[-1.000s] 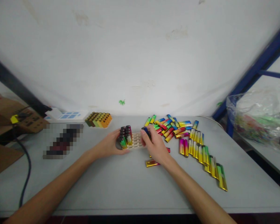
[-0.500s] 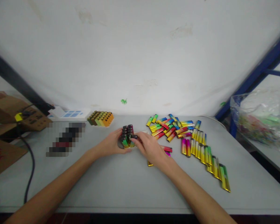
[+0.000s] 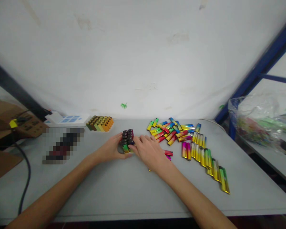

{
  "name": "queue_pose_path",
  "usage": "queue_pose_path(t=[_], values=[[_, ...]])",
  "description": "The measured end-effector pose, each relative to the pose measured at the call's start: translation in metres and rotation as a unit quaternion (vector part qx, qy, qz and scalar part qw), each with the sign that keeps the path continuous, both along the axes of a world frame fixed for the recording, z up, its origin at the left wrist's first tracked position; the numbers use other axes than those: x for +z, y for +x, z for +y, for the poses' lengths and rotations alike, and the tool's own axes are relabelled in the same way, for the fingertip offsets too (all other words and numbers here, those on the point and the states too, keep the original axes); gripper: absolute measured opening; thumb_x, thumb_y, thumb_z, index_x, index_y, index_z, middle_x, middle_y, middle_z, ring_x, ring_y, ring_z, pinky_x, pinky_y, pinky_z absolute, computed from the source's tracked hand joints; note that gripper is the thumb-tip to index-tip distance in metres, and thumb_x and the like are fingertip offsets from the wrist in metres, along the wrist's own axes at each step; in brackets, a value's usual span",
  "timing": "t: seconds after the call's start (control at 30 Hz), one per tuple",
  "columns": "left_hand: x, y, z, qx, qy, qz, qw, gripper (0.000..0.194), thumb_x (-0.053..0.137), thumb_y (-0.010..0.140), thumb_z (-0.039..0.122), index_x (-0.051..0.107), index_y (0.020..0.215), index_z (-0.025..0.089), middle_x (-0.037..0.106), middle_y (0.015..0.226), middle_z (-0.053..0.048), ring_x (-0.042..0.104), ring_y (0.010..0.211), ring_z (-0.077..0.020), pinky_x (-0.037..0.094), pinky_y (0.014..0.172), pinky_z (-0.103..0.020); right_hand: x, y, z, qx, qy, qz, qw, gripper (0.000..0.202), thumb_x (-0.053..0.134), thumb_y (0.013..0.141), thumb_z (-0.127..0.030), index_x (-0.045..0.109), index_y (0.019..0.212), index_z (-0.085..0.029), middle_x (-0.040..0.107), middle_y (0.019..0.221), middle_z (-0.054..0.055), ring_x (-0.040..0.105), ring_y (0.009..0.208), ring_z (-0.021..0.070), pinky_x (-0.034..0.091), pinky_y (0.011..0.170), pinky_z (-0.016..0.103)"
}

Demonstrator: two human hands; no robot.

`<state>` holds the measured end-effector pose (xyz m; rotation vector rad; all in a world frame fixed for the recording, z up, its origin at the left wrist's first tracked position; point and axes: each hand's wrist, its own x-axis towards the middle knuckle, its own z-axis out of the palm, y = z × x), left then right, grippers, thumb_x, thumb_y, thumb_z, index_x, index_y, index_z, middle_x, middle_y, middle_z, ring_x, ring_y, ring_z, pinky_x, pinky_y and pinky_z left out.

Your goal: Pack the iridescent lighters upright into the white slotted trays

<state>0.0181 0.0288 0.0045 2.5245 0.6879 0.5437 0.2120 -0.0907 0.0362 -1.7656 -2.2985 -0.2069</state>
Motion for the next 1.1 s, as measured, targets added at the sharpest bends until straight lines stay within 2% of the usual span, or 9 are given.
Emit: queue_pose_path(t=[0.17,0.3,0.43,0.57,0.67,0.83,0.9,0.97,1.1], values=[[0.001,-0.001,0.001,0.009,-0.003,0.008,1.0,0.063,0.086,0.07,0.048,0.062,0.121,0.02,0.068,0.121,-0.012,0.066,0.111,-0.0324,0.055,0.098,-0.046,-0.005,0.039,-0.006,0.011,-0.023,0.089,0.996,0.033,0.05,0.107,-0.047,0.065,0.118,-0.019,0.072,0.109,0.01,0.07,0.098,0.0254,0.051,0.086,0.036],[0.002,0.0,0.0,0.019,-0.011,0.029,0.999,0.068,0.086,0.069,0.052,0.062,0.122,0.019,0.068,0.122,-0.013,0.065,0.111,-0.0337,0.054,0.1,-0.049,-0.008,0.089,-0.003,-0.022,-0.032,0.124,0.991,0.02,0.055,0.105,-0.029,0.07,0.11,-0.018,0.074,0.111,0.012,0.071,0.101,0.0266,0.053,0.091,0.039],[0.003,0.0,0.0,0.017,-0.011,0.024,0.999,0.066,0.085,0.069,0.054,0.063,0.121,0.019,0.068,0.121,-0.014,0.066,0.11,-0.0349,0.055,0.098,-0.05,-0.012,0.126,0.005,0.02,-0.048,0.117,0.992,0.023,0.058,0.098,-0.017,0.075,0.113,-0.019,0.071,0.124,0.014,0.067,0.116,0.029,0.051,0.102,0.046],[0.003,0.0,0.0,0.015,-0.013,0.015,1.0,0.066,0.087,0.068,0.051,0.064,0.122,0.021,0.069,0.12,-0.013,0.067,0.111,-0.0351,0.055,0.098,-0.049,-0.024,0.136,0.011,0.04,-0.082,0.102,0.991,0.027,0.056,0.094,-0.01,0.076,0.111,-0.018,0.071,0.121,0.014,0.066,0.115,0.0265,0.049,0.105,0.044],[0.003,0.0,0.0,0.016,-0.016,0.016,1.0,0.066,0.087,0.067,0.051,0.064,0.123,0.022,0.069,0.121,-0.013,0.067,0.112,-0.035,0.056,0.097,-0.048,-0.029,0.135,0.011,0.028,-0.083,0.092,0.992,0.022,0.056,0.096,-0.014,0.076,0.107,-0.017,0.07,0.119,0.015,0.064,0.115,0.0279,0.05,0.103,0.046],[0.003,-0.001,0.0,0.016,-0.011,0.025,1.0,0.068,0.085,0.07,0.053,0.063,0.124,0.019,0.068,0.121,-0.015,0.066,0.112,-0.0355,0.056,0.097,-0.05,-0.012,0.137,0.001,0.047,-0.103,0.174,0.978,0.017,0.064,0.097,-0.033,0.075,0.101,-0.021,0.07,0.115,0.012,0.063,0.116,0.0284,0.05,0.102,0.046],[0.002,-0.001,0.0,0.014,-0.012,0.023,1.0,0.068,0.085,0.07,0.054,0.063,0.124,0.019,0.068,0.121,-0.015,0.066,0.111,-0.0353,0.056,0.097,-0.05,-0.002,0.137,-0.004,0.046,-0.091,0.241,0.965,0.018,0.065,0.096,-0.037,0.075,0.102,-0.022,0.071,0.117,0.011,0.062,0.12,0.0285,0.049,0.104,0.047],[0.001,-0.001,0.0,0.012,-0.013,0.017,1.0,0.068,0.085,0.069,0.054,0.063,0.124,0.02,0.068,0.121,-0.014,0.066,0.111,-0.035,0.056,0.098,-0.05,0.007,0.133,-0.007,0.035,-0.081,0.341,0.936,0.024,0.069,0.094,-0.043,0.074,0.105,-0.022,0.07,0.121,0.011,0.064,0.118,0.0281,0.053,0.099,0.045],[0.001,-0.001,0.001,0.018,-0.012,0.009,1.0,0.069,0.086,0.067,0.053,0.064,0.124,0.021,0.069,0.122,-0.014,0.066,0.112,-0.0357,0.055,0.1,-0.051,0.017,0.115,-0.006,0.029,-0.108,0.555,0.824,0.036,0.073,0.09,-0.052,0.068,0.109,-0.021,0.074,0.113,0.009,0.07,0.103,0.0243,0.057,0.09,0.04]])
